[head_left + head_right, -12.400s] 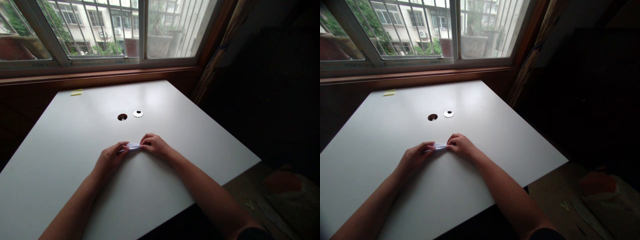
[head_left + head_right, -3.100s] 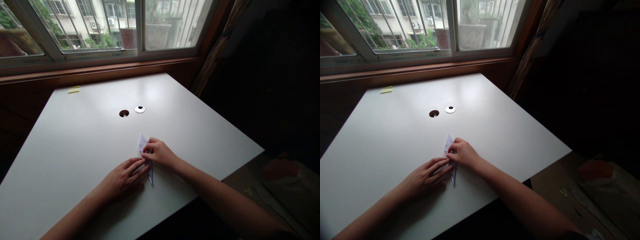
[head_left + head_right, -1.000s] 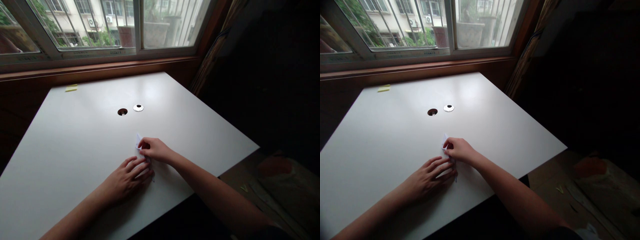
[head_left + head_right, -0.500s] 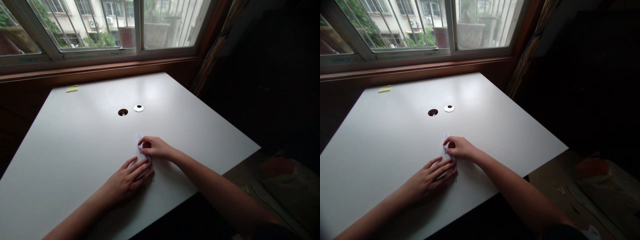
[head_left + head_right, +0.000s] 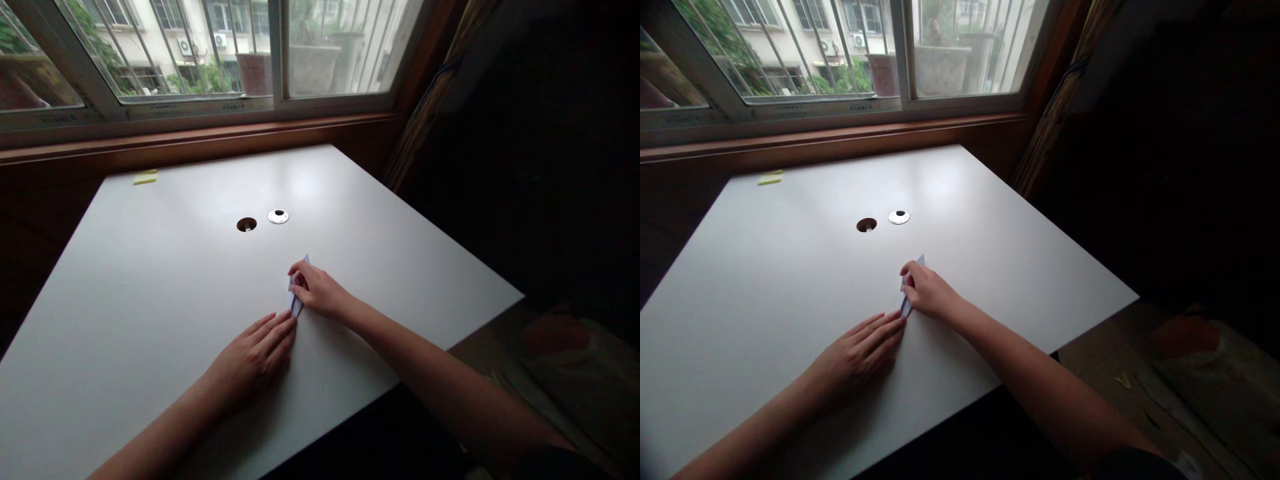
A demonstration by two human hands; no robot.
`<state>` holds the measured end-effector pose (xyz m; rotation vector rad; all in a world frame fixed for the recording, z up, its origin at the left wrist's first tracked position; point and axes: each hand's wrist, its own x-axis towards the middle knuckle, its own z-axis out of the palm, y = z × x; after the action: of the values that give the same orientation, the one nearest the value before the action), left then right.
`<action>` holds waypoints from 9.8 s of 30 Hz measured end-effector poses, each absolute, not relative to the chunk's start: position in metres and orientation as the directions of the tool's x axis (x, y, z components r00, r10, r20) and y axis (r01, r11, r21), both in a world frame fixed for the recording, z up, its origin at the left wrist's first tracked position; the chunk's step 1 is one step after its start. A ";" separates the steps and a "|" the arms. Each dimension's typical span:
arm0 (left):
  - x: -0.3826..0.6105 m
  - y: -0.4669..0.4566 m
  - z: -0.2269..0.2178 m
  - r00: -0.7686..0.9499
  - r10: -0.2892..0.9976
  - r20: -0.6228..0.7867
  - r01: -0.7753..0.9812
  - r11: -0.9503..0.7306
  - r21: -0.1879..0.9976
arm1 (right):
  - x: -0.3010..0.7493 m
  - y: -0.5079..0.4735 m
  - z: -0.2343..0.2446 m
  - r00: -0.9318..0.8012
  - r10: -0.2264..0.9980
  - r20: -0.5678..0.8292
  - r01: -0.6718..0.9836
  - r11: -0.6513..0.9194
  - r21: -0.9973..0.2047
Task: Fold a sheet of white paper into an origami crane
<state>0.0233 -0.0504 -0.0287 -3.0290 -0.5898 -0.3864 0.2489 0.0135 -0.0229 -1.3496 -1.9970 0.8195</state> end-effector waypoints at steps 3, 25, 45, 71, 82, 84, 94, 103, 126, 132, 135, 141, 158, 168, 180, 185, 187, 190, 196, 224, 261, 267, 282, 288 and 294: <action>0.025 -0.051 -0.029 0.891 0.378 0.250 0.381 -0.924 0.038 | 0.250 0.013 -0.022 -0.323 0.939 0.121 0.556 0.292 -0.778; 0.026 -0.050 -0.027 0.889 0.376 0.260 0.353 -0.926 0.132 | 0.257 0.015 -0.021 -0.295 0.955 0.007 0.473 0.152 -0.868; 0.027 -0.050 -0.025 0.884 0.368 0.288 0.374 -0.927 0.037 | 0.234 0.017 -0.005 -0.223 0.975 0.009 0.644 0.154 -0.750; 0.028 -0.050 -0.026 0.886 0.342 0.314 0.322 -0.940 0.116 | 0.232 0.030 -0.006 -0.243 0.969 -0.054 0.756 0.154 -0.636; 0.024 -0.043 -0.025 0.794 0.495 0.351 0.450 -0.869 0.206 | 0.236 0.028 -0.004 -0.221 0.972 -0.079 0.741 0.114 -0.661; 0.023 -0.041 -0.031 0.807 0.486 0.335 0.455 -0.874 0.171 | 0.237 0.028 -0.005 -0.216 0.973 -0.080 0.742 0.111 -0.661; 0.025 -0.041 -0.033 0.814 0.485 0.319 0.474 -0.873 0.118 | 0.239 0.027 -0.004 -0.202 0.976 -0.077 0.728 0.097 -0.678; 0.024 -0.041 -0.035 0.817 0.507 0.275 0.506 -0.859 0.078 | 0.243 0.026 -0.011 -0.260 0.965 -0.043 0.624 0.134 -0.770; 0.023 -0.041 -0.031 0.825 0.507 0.249 0.501 -0.861 0.089 | 0.253 0.008 -0.024 -0.227 0.967 0.115 0.500 0.217 -0.838; 0.023 -0.040 -0.035 0.823 0.508 0.255 0.507 -0.859 0.075 | 0.253 0.011 -0.016 -0.240 0.967 0.090 0.528 0.208 -0.823; 0.024 -0.040 -0.034 0.822 0.511 0.251 0.513 -0.856 0.061 | 0.252 0.016 -0.014 -0.230 0.973 0.033 0.511 0.150 -0.846; 0.024 -0.040 -0.030 0.842 0.491 0.224 0.502 -0.865 0.009 | 0.247 0.025 -0.016 -0.183 0.983 -0.014 0.535 0.088 -0.841; 0.025 -0.040 -0.032 0.869 0.458 0.189 0.463 -0.886 0.019 | 0.251 0.032 -0.024 -0.255 0.965 -0.056 0.529 0.091 -0.844; 0.026 -0.040 -0.030 0.879 0.429 0.210 0.421 -0.903 0.080 | 0.252 0.025 -0.025 -0.323 0.946 0.033 0.448 0.184 -0.875; 0.024 -0.039 -0.032 0.863 0.459 0.212 0.436 -0.888 0.149 | 0.278 0.005 -0.031 -0.571 0.684 0.454 0.450 0.723 -0.525; 0.023 -0.037 -0.034 0.860 0.453 0.236 0.422 -0.890 0.172 | 0.284 0.001 -0.028 -0.668 0.590 0.452 0.467 0.807 -0.362; 0.022 -0.036 -0.033 0.858 0.450 0.247 0.412 -0.890 0.194 | 0.284 0.000 -0.027 -0.688 0.569 0.450 0.462 0.822 -0.333; 0.018 -0.031 -0.030 0.843 0.468 0.266 0.410 -0.878 0.246 | 0.284 0.000 -0.027 -0.703 0.548 0.454 0.445 0.836 -0.320; 0.001 -0.014 -0.031 0.724 0.571 0.387 0.515 -0.821 0.247 | 0.287 0.000 -0.028 -0.701 0.563 0.438 0.437 0.824 -0.361; -0.001 -0.006 -0.037 0.856 0.468 0.221 0.464 -0.883 0.072 | 0.283 -0.006 -0.030 -0.747 0.530 0.402 0.423 0.845 -0.327; 0.002 -0.005 -0.030 0.712 0.591 0.380 0.410 -0.788 0.459 | 0.271 -0.029 -0.010 -0.804 0.588 0.093 0.509 0.761 -0.403; 0.003 -0.005 -0.029 0.692 0.611 0.385 0.375 -0.760 0.531 | 0.270 -0.030 -0.016 -0.804 0.584 0.110 0.506 0.769 -0.390; 0.008 -0.014 -0.027 0.633 0.745 0.208 0.455 -0.576 0.679 | 0.261 -0.037 -0.037 -0.664 0.709 0.238 0.585 0.691 -0.425; 0.009 -0.017 -0.028 0.588 0.788 0.181 0.509 -0.534 0.675 | 0.252 -0.046 -0.033 -0.556 0.784 0.275 0.609 0.610 -0.506; 0.008 -0.018 -0.030 0.559 0.808 0.185 0.519 -0.515 0.682 | 0.244 -0.054 -0.030 -0.456 0.847 0.272 0.631 0.524 -0.573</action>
<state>0.0078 -0.0180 -0.0305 -3.2497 -1.5513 -0.9730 0.2441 -0.0540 -0.0300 -1.1997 -2.2341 0.5370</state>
